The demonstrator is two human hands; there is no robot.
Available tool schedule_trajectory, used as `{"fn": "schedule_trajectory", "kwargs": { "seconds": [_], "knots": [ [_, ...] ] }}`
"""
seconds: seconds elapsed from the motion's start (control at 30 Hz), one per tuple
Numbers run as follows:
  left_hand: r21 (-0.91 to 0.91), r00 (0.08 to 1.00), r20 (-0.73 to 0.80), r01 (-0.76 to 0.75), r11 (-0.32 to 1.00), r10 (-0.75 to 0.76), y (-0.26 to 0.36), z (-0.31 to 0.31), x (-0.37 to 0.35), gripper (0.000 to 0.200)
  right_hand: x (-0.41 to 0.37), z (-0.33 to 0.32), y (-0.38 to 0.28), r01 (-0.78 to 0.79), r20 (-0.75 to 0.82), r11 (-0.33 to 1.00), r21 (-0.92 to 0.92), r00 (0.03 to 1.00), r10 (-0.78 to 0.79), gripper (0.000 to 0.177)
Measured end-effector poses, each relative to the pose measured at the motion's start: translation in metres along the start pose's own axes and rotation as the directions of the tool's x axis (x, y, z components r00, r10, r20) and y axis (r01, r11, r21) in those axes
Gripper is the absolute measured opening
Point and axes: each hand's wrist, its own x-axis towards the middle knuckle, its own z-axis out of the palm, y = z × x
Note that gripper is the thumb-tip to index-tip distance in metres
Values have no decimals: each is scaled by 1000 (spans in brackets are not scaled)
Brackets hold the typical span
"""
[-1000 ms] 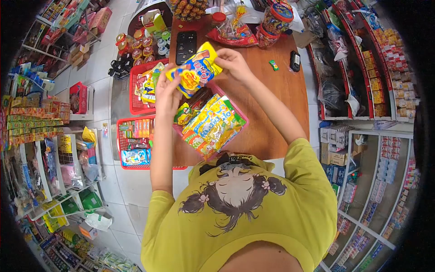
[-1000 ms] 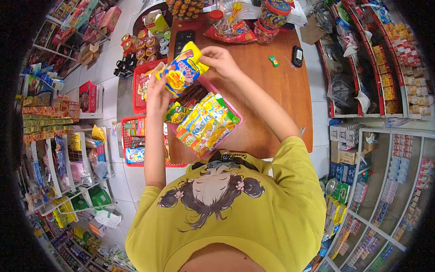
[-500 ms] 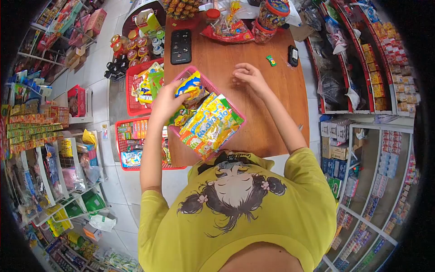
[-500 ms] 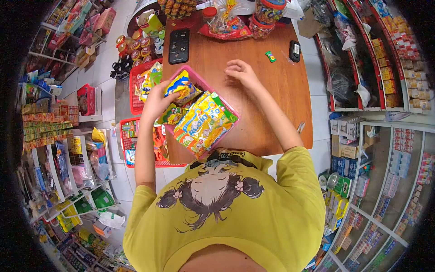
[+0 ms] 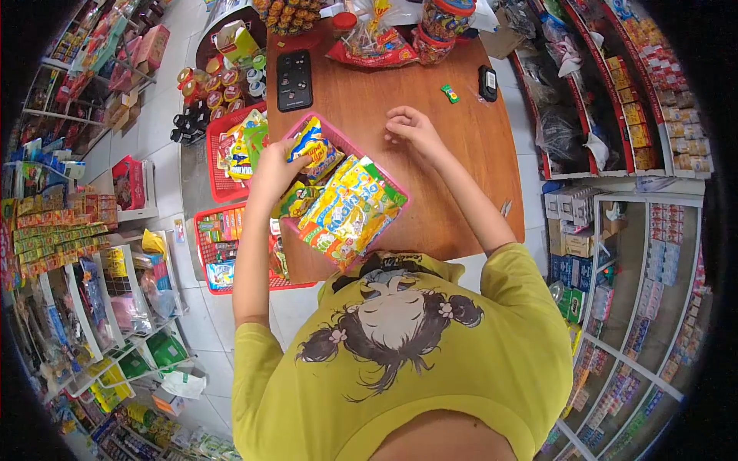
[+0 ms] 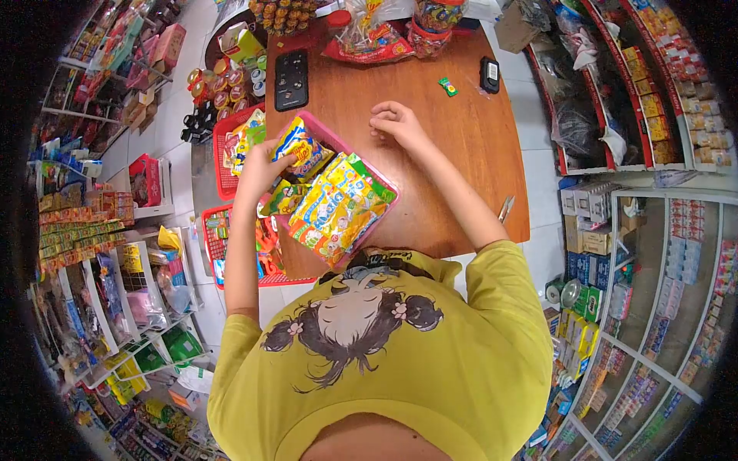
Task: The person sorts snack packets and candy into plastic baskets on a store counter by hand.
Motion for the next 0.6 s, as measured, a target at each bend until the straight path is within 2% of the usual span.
{"fn": "schedule_trajectory", "kwargs": {
  "seconds": [0.07,0.2,0.23,0.27,0.33,0.37,0.43,0.47,0.53,0.57,0.6],
  "knots": [
    [22,993,78,83,996,-84,-7,7,2,23,2,4,-1,16,22,1000,17,1000,-17,22],
    [-70,987,128,106,992,-97,0,15,2,23,2,9,-1,18,25,1000,12,1000,-18,20],
    [28,980,154,124,992,-127,1,16,3,25,2,9,0,21,34,1000,5,999,-22,20],
    [28,980,155,123,992,-126,3,14,3,25,2,10,1,22,32,1000,6,999,-22,20],
    [172,974,214,37,984,-74,12,9,2,29,2,13,3,-13,48,1000,-23,999,14,22],
    [173,974,214,37,984,-74,9,10,3,29,4,13,7,-12,48,1000,-23,999,14,22],
    [-74,954,298,55,996,-31,2,12,10,30,10,18,9,156,125,971,-182,983,-135,27],
    [-73,954,299,52,996,-28,0,12,14,30,12,21,9,158,122,971,-182,983,-137,27],
    [41,955,295,26,999,-37,1,13,19,28,9,40,-6,5,336,975,-223,939,72,29],
    [23,945,328,-6,1000,-2,3,11,21,26,14,46,0,4,332,975,-223,940,72,29],
    [22,944,330,-8,1000,0,2,11,22,26,22,50,7,178,457,925,-337,890,-5,28]
  ]
}}
